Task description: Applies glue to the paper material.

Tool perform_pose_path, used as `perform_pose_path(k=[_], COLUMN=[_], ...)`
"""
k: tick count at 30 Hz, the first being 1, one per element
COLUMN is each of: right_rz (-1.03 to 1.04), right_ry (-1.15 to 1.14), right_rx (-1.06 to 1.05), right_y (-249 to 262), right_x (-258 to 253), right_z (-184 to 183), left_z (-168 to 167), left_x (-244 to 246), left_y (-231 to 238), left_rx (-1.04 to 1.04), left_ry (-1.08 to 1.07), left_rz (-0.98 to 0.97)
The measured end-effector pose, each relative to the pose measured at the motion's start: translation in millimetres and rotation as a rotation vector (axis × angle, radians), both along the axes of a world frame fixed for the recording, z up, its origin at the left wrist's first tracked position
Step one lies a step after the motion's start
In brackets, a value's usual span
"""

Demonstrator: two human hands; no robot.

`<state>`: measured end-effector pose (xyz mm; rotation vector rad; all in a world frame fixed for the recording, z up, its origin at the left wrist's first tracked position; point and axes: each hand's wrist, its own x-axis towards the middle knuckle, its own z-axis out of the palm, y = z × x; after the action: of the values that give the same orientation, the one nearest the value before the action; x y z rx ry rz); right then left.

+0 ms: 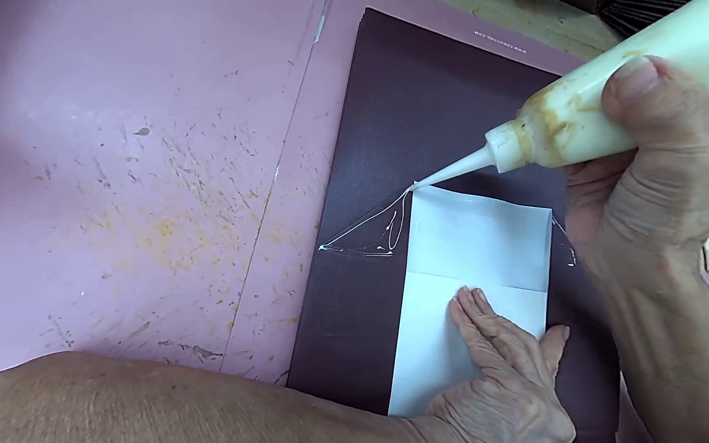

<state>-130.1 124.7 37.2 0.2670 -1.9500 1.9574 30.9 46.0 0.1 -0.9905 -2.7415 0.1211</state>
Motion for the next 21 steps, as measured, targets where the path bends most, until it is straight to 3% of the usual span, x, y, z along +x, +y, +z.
perform_pose_path(k=[7, 14, 21], right_rz=[-0.081, -0.278, -0.163], right_ry=[-0.008, 0.166, 0.221], right_rx=[-0.066, 0.232, 0.198], right_y=[46.2, 131.4, 131.8], right_x=[11.8, 55.4, 90.6], right_z=[16.9, 15.8, 6.1], left_z=[-10.0, -15.4, -7.1], left_x=[2.0, 2.2, 1.4], left_y=[-4.5, -2.8, -17.3], left_rx=[0.082, 0.036, 0.131], left_ry=[0.042, 0.134, 0.085], left_rz=[-0.030, 0.000, -0.062])
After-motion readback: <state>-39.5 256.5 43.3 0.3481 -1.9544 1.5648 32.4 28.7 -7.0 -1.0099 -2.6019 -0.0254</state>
